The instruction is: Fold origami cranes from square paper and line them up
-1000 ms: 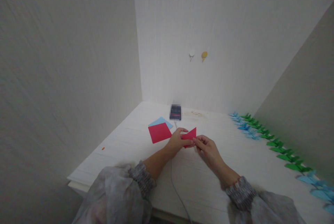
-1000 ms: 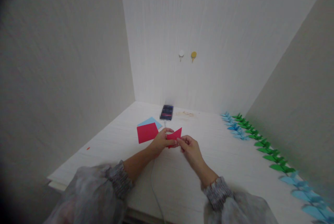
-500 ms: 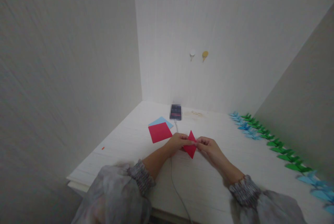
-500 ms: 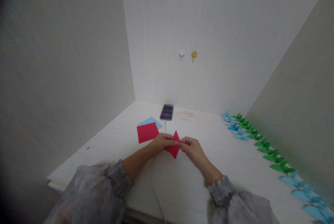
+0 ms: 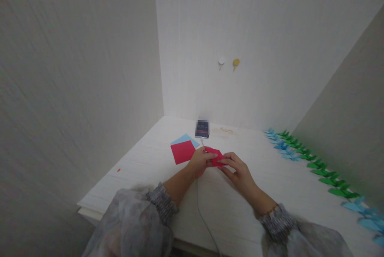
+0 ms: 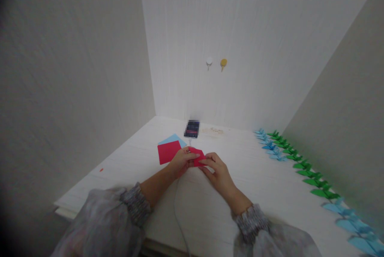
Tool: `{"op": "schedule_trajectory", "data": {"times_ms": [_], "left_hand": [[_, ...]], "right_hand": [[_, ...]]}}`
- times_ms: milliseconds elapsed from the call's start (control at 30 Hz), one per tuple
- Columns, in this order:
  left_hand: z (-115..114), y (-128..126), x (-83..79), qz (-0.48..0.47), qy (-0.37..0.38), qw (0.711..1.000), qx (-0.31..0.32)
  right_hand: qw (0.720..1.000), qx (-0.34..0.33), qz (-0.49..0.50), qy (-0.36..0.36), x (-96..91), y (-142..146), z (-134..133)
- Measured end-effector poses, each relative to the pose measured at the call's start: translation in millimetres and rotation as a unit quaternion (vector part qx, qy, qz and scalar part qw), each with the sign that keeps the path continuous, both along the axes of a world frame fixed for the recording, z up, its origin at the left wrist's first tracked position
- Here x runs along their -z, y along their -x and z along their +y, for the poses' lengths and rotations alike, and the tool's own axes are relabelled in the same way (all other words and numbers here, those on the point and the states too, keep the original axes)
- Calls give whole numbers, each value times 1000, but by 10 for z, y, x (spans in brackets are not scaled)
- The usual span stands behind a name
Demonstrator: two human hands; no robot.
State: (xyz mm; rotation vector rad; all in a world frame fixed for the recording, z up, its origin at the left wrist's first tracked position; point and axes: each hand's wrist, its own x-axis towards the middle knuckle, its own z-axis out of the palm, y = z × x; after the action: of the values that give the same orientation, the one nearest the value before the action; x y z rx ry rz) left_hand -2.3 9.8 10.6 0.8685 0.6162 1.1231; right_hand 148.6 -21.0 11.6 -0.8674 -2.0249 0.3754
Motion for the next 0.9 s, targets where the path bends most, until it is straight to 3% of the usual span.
{"op": "schedule_trajectory", "data": {"times_ms": [367,667,900], "left_hand": [[-13,20,-49,30,34,999,-21],[-14,2,-25,20,-23,998,-56],[-14,5,-27,50,-78,996,-12]], "right_hand": [[990,-3,114,86,-26,-23,13],[961,29,196,191,-40,-3,38],[941,67,233,238,-23,22,30]]}}
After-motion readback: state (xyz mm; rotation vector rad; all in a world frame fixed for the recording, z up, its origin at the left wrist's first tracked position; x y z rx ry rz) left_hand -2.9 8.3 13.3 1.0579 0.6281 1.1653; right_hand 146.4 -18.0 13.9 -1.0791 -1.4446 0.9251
